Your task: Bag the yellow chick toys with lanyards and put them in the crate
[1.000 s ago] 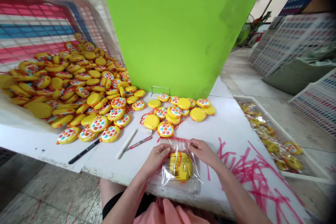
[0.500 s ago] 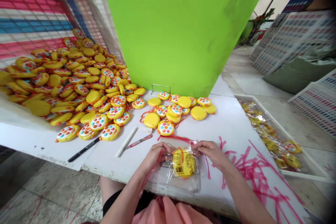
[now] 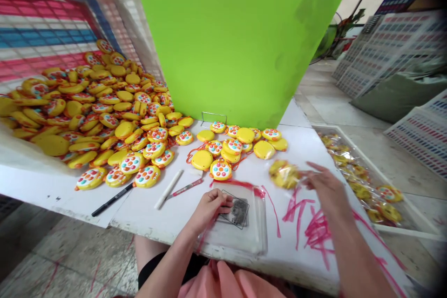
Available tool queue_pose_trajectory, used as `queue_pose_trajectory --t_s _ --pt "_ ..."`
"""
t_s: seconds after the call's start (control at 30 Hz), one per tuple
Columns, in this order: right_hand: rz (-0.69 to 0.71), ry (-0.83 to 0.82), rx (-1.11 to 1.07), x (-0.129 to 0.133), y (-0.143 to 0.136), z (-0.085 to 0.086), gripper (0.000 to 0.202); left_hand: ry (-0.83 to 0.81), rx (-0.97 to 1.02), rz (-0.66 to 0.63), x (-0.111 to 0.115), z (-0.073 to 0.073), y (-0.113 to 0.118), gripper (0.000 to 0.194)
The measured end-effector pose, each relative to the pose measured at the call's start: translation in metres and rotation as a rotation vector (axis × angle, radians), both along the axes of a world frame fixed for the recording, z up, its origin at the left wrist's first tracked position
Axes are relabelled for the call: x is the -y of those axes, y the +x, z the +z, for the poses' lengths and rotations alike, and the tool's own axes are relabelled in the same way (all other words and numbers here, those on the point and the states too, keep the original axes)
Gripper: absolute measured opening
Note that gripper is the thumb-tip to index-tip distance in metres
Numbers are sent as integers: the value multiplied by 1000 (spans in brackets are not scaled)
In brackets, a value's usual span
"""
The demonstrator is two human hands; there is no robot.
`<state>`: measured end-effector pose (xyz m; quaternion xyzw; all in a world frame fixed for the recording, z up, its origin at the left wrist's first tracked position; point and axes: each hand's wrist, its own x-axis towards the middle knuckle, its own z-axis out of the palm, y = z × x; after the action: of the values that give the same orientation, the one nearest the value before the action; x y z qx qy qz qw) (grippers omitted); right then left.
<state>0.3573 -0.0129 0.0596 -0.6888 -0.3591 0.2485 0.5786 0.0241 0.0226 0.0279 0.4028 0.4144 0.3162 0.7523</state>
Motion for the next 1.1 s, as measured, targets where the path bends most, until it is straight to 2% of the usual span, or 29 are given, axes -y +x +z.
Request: queue_pose_trajectory --t_s 0.07,0.1,0.13,0.2,0.3,0.37,0.43,0.5,0.6,0.67,0.77,0.9,1.0,1.1 --pt "-316 199 99 3 21 7 45 79 -105 -28 1 -3 3 27" --pt "-387 270 128 4 25 8 45 147 -196 -54 3 -4 6 23" --pt "-391 303 144 3 24 8 44 244 -306 -87 4 -5 9 18" --pt "-246 225 187 -1 6 2 39 512 -563 -181 7 -3 16 17" --pt "121 30 329 -17 -47 -9 34 913 -942 -383 10 8 27 34" --pt "389 73 468 -33 -88 -12 36 1070 -1103 -495 11 15 32 40" --pt "619 121 626 -50 -126 -9 40 1151 -1165 -538 11 19 34 42" --pt "783 122 739 -67 -155 -5 46 1173 -1180 -530 14 19 33 49" --pt "929 30 870 -90 -181 -7 57 1150 -1208 -496 20 15 32 58" --pt "939 -29 925 -100 -189 -14 64 1138 -1232 -475 23 13 31 59" --pt "909 -30 928 -105 -191 -22 61 1158 -1239 -444 23 12 30 51" --pt "879 8 869 -96 -175 -21 58 1204 -1253 -423 17 13 29 37" --pt "741 -41 596 -82 -146 -24 51 1209 -1282 -431 13 13 31 24" --pt "528 -85 208 -64 -108 -38 44 1197 -1292 -407 8 11 34 14"
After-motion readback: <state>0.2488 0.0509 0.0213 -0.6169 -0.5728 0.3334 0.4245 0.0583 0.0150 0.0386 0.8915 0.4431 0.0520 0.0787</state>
